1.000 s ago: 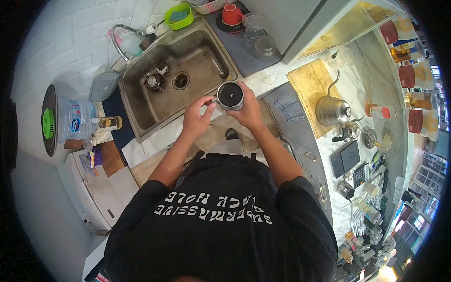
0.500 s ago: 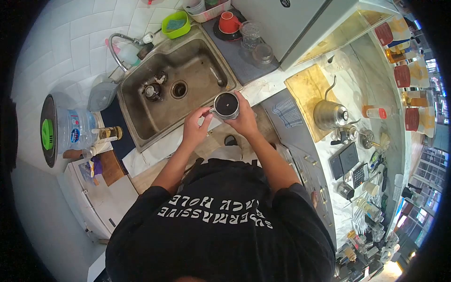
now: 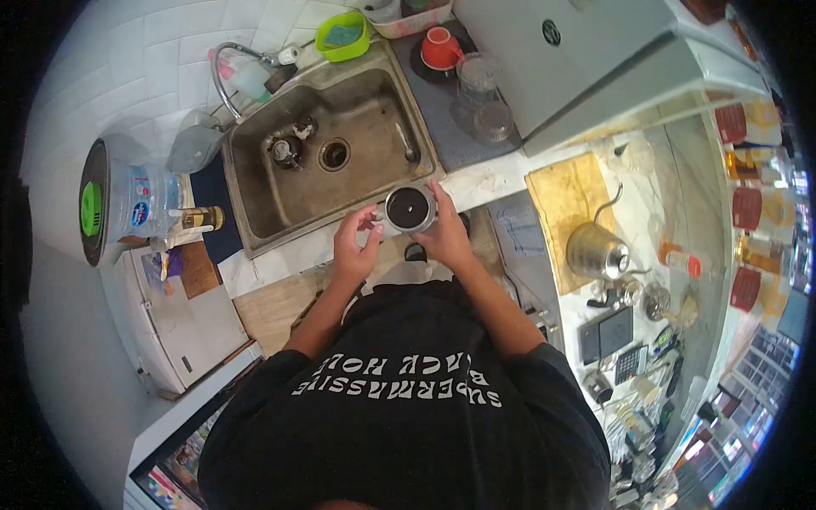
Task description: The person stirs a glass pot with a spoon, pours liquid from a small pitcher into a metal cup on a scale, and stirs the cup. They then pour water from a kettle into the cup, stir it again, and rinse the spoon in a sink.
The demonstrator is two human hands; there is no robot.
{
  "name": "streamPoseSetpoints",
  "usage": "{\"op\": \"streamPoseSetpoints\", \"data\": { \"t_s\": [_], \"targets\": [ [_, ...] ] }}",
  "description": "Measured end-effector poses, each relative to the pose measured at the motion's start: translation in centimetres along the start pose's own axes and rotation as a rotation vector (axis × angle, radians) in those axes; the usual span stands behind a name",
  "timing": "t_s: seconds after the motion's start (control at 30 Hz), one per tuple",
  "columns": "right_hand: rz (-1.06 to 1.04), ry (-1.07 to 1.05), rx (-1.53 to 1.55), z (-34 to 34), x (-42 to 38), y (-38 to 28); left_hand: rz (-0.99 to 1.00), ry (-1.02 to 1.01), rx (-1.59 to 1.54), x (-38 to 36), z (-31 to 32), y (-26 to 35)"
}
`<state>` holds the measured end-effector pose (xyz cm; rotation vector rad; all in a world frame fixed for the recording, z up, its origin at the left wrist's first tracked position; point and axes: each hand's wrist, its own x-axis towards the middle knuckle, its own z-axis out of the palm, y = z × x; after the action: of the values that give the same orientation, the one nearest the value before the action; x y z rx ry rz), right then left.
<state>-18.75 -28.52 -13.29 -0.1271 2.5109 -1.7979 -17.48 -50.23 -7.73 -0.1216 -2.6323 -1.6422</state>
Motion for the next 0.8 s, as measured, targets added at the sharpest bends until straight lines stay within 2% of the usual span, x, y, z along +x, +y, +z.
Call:
{"op": "streamPoseSetpoints", "data": {
  "t_s": [0.17, 0.23, 0.4, 0.47, 0.6, 0.7, 0.8],
  "targets": [
    [0.044, -0.115, -0.013, -3.5, 0.7, -0.3, -0.058, 0.124, -0.003, -0.2, 0.9, 1.3],
    [-0.117, -0.170, -0.149, -5.4, 1.3, 0.1, -0.098, 0.141, 0.016, -0.2, 1.2, 1.6],
    [-0.116, -0.324, -0.109, -8.7, 3.8, -0.5, -0.124, 0.218, 0.068, -0.1, 1.6, 2.7],
    [-0.248, -0.308, -0.243, -9.7, 5.0, -1.2, -0.148, 0.244, 0.083, -0.1, 1.6, 2.4],
    [-0.273, -0.184, -0.302, -11.1, 8.4, -3.3, -0.159, 0.260, 0.103, 0.1, 1.2, 2.4],
    [-0.189, -0.190, -0.249, -10.7, 10.7, -3.4, -0.152, 0.249, 0.064, 0.2, 0.9, 2.4],
    [-0.209, -0.250, -0.213, -9.1, 12.8, -4.1, -0.164, 0.302, 0.067, -0.2, 0.9, 1.6]
  ]
}}
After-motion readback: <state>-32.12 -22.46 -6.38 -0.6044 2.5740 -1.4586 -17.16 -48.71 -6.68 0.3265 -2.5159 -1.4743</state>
